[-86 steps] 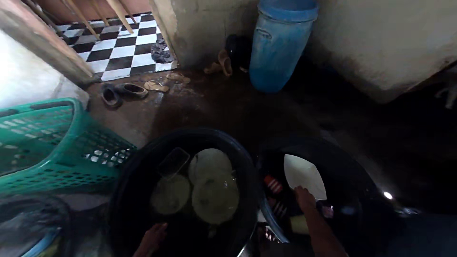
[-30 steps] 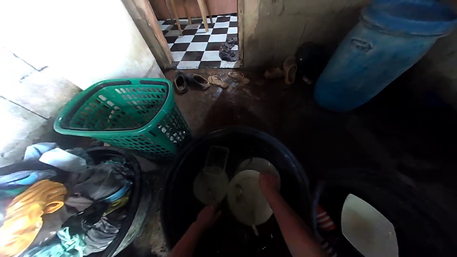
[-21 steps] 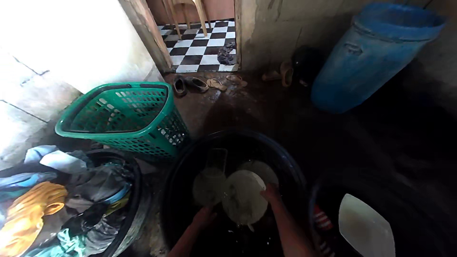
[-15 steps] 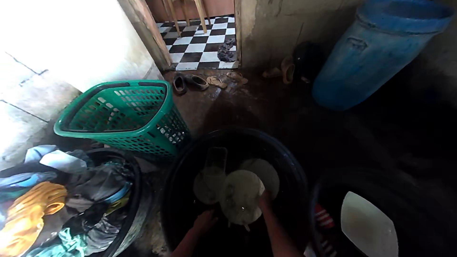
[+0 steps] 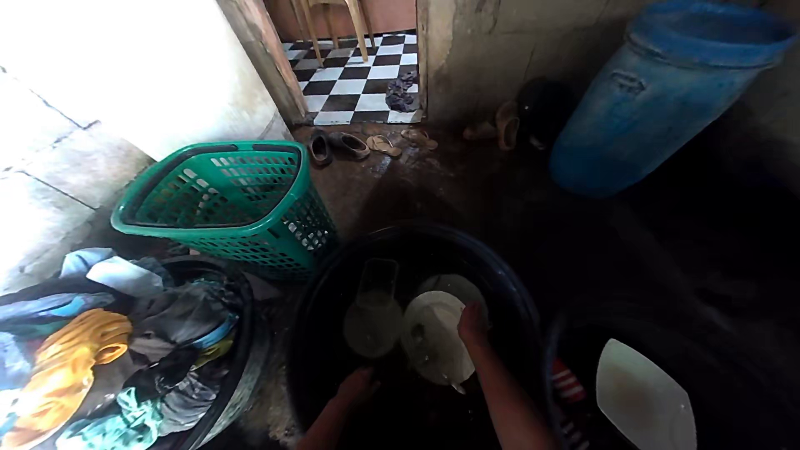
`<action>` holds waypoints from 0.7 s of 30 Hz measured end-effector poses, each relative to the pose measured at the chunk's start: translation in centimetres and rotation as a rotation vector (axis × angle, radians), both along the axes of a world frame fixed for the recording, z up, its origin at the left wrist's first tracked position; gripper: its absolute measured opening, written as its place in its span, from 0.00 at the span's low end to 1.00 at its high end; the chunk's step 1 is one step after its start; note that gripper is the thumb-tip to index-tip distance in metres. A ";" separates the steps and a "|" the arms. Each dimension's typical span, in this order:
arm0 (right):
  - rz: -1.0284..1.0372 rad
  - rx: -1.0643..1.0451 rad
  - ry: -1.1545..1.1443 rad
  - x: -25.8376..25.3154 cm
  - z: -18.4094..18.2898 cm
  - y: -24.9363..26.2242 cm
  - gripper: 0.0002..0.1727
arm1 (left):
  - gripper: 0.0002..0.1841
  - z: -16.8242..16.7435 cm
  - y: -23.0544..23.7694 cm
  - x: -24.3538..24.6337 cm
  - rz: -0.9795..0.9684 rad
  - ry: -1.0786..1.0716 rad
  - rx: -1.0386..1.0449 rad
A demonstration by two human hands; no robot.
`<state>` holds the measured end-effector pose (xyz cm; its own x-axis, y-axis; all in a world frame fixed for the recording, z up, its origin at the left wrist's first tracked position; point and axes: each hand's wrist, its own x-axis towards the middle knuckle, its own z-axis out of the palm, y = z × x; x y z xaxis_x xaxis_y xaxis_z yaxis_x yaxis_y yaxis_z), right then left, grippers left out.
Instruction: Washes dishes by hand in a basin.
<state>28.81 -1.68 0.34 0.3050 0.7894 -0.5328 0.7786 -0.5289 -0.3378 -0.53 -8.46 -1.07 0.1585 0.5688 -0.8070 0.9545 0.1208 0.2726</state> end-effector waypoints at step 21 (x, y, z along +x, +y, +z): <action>-0.093 0.148 0.396 2.8 0.0 1.1 0.25 | 0.26 -1.3 -0.8 -0.4 0.394 -0.220 0.023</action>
<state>31.56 -0.63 0.39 0.1732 0.8449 -0.5061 0.5244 -0.5140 -0.6788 -0.98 -9.26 -2.38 0.0921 0.6376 -0.7648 0.7560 0.4552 0.4705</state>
